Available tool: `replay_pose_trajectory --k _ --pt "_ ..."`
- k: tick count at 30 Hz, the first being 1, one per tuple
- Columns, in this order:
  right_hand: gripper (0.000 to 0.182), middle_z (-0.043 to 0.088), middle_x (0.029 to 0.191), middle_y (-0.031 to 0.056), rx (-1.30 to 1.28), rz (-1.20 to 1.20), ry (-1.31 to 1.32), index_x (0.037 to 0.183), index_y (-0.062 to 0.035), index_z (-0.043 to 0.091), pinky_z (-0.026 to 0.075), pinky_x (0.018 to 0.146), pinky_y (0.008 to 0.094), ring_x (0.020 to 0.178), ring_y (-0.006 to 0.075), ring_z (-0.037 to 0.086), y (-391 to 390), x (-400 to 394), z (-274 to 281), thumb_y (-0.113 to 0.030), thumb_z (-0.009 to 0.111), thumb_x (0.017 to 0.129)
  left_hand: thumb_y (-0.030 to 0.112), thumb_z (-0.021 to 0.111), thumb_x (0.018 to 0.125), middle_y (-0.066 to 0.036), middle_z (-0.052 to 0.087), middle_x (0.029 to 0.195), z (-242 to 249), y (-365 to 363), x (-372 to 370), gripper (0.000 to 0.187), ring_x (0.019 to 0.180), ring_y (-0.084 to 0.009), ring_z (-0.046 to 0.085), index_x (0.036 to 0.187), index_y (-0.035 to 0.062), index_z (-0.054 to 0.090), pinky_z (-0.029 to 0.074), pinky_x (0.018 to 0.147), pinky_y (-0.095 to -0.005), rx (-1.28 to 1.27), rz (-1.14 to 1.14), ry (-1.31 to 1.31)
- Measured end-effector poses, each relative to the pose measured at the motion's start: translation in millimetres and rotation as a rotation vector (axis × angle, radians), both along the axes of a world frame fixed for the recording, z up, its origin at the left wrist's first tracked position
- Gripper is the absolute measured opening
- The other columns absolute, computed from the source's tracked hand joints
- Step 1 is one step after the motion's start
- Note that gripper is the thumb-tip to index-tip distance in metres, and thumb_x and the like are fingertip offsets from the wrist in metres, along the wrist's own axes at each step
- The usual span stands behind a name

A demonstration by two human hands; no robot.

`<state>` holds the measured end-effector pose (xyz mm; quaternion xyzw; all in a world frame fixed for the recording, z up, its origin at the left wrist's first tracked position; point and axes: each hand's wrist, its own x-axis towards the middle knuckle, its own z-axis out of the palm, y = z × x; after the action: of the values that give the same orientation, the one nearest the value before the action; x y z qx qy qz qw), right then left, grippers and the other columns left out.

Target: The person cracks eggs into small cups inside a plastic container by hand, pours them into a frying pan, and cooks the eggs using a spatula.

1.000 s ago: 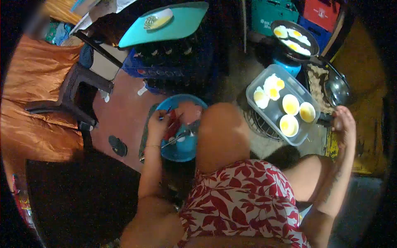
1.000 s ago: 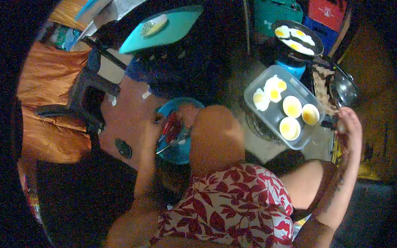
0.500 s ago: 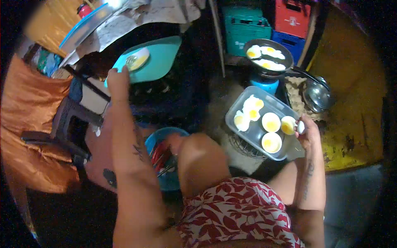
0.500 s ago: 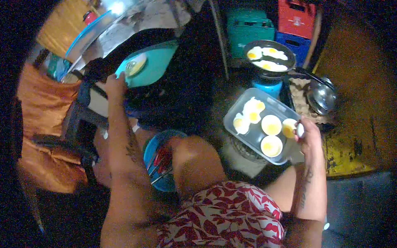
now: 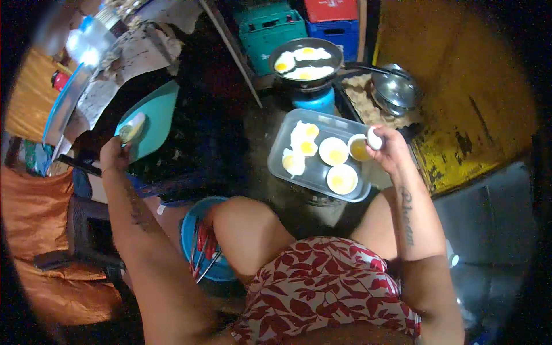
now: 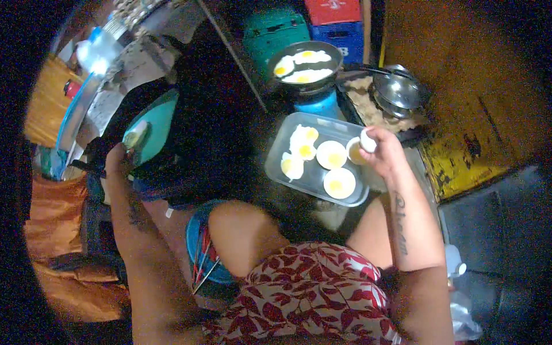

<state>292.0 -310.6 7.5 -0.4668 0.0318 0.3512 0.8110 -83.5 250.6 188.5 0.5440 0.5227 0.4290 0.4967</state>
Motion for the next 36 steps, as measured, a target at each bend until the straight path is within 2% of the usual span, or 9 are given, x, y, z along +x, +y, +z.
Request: replay_pose_trajectory --k 9,14,20,24,26,28,30,31,36 --pt "0.019 0.06 0.091 0.0075 0.007 0.0 -0.063 0.1 -0.005 0.057 0.056 0.063 0.0301 0.081 0.0186 0.061 3.4 -4.5 5.0 -0.002 0.058 0.081 0.015 0.062 0.089 -0.011 0.066 0.085 23.1 -86.1 17.0 0.021 0.059 -0.0135 0.061 0.103 0.0 0.058 0.047 0.04 -0.0184 -0.158 -0.348 -0.283" --pt "0.014 0.062 0.087 0.0073 0.019 0.054 -0.023 0.099 -0.0057 0.057 0.055 0.056 0.0275 0.073 0.02 0.063 8.9 -7.0 4.4 -0.014 0.062 0.088 0.015 0.063 0.089 -0.012 0.066 0.085 -20.0 -172.3 85.0 0.022 0.059 -0.0169 0.061 0.104 0.001 0.058 0.044 0.04 -0.0211 -0.286 -0.582 -0.474" --pt "0.023 0.064 0.073 0.0065 -0.066 0.08 -0.082 0.093 -0.0059 0.058 0.045 0.042 0.0262 0.058 0.0183 0.061 13.9 -33.1 28.4 -0.027 0.064 0.093 0.019 0.061 0.09 -0.008 0.065 0.085 -91.1 -261.2 168.5 0.019 0.056 -0.0149 0.061 0.102 0.0055 0.056 0.042 0.041 -0.022 -0.395 -0.932 -0.373" --pt "0.016 0.063 0.07 0.0044 -0.149 0.076 -0.317 0.089 -0.0044 0.063 0.043 0.044 0.0255 0.055 0.0129 0.058 14.6 -35.7 21.5 -0.019 0.068 0.09 0.017 0.057 0.095 -0.009 0.064 0.086 -112.3 -316.0 190.2 0.019 0.057 -0.0139 0.062 0.106 0.0036 0.051 0.044 0.043 -0.0218 -0.356 -0.936 -0.26" --pt "0.009 0.066 0.072 0.0007 -0.291 0.086 -0.661 0.086 -0.009 0.066 0.039 0.051 0.0212 0.057 0.0081 0.055 11.7 -33.6 16.3 -0.015 0.072 0.087 0.017 0.058 0.095 -0.009 0.063 0.086 -121.3 -327.2 196.4 0.02 0.058 -0.0134 0.061 0.107 0.0038 0.049 0.044 0.044 -0.0216 -0.351 -0.959 -0.238" --pt "0.012 0.067 0.076 0.0019 -0.324 0.112 -0.631 0.091 -0.006 0.069 0.043 0.057 0.024 0.062 0.0094 0.056 8.9 -36.3 31.2 -0.011 0.075 0.082 0.016 0.058 0.096 -0.009 0.063 0.086 -131.4 -328.8 201.0 0.021 0.058 -0.0129 0.061 0.109 0.004 0.048 0.044 0.045 -0.0215 -0.341 -0.98 -0.219" --pt "0.018 0.067 0.081 0.0045 -0.703 -0.008 -1.314 0.095 -0.0056 0.071 0.048 0.064 0.0294 0.069 0.0138 0.059 13.0 -45.4 48.3 -0.013 0.075 0.079 0.015 0.058 0.096 -0.009 0.062 0.086 -141.8 -328.6 206.7 0.022 0.059 -0.012 0.06 0.11 0.0037 0.045 0.045 0.047 -0.0217 -0.367 -1.011 -0.242" --pt "0.025 0.064 0.085 0.0077 -0.848 0.058 -1.389 0.099 -0.0105 0.073 0.051 0.07 0.0358 0.077 0.022 0.063 14.0 -53.2 68.0 -0.015 0.076 0.075 0.015 0.058 0.096 -0.009 0.062 0.086 -144.7 -329.2 209.4 0.022 0.059 -0.012 0.06 0.11 0.0037 0.045 0.045 0.047 -0.0217 -0.37 -1.017 -0.248" --pt "0.032 0.06 0.087 0.0103 -1.22 0.221 -1.606 0.101 -0.0205 0.074 0.053 0.075 0.0408 0.087 0.0308 0.065 36.1 -67.5 88.3 -0.022 0.076 0.07 0.013 0.056 0.096 -0.009 0.062 0.085 -154.5 -335.7 220.9 0.019 0.059 -0.0114 0.059 0.11 0.0034 0.046 0.045 0.048 -0.0218 -0.337 -1.084 -0.21"
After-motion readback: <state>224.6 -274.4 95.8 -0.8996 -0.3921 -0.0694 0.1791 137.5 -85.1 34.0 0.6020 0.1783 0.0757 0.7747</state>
